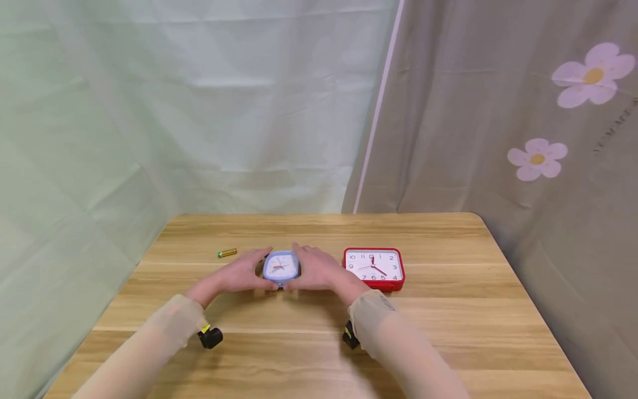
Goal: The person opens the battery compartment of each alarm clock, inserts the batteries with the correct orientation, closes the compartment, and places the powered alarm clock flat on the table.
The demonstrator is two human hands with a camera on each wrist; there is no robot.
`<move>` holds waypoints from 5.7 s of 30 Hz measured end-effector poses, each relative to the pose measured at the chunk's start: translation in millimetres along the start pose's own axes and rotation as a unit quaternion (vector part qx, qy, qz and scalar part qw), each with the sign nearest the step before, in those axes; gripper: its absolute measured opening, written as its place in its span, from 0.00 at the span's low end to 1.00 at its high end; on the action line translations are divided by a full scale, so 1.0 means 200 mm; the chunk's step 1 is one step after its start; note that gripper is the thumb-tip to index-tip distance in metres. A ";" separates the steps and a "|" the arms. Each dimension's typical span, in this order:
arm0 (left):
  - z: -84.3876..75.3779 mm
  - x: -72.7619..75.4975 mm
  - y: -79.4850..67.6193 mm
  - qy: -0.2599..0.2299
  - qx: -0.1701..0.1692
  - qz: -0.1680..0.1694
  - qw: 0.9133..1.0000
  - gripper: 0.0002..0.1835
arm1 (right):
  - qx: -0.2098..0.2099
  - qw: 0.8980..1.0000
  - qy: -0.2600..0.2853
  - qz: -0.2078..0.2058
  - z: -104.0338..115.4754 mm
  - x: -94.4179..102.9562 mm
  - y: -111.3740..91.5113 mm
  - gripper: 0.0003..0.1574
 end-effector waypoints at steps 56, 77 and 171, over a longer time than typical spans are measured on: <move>-0.10 0.05 -0.04 -0.004 -0.032 -0.054 0.998 0.58 | -0.003 0.998 0.024 -0.055 0.04 0.05 0.01 0.59; -0.09 0.12 -0.13 -0.158 -0.012 -0.085 0.984 0.63 | -0.097 0.971 0.206 -0.077 -0.06 0.10 -0.08 0.65; -0.22 0.08 -0.06 -0.113 -0.044 -0.074 0.990 0.53 | 0.106 0.991 0.041 -0.065 0.13 0.27 -0.11 0.72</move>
Point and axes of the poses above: each hand's wrist, its own y-axis towards the middle knuckle, its own x-axis out of the back of the hand, z = x × y, the point moved 7 cm from there along y, towards the middle knuckle, and after that the axes turned 15 degrees about -z, right-handed, at the moved point
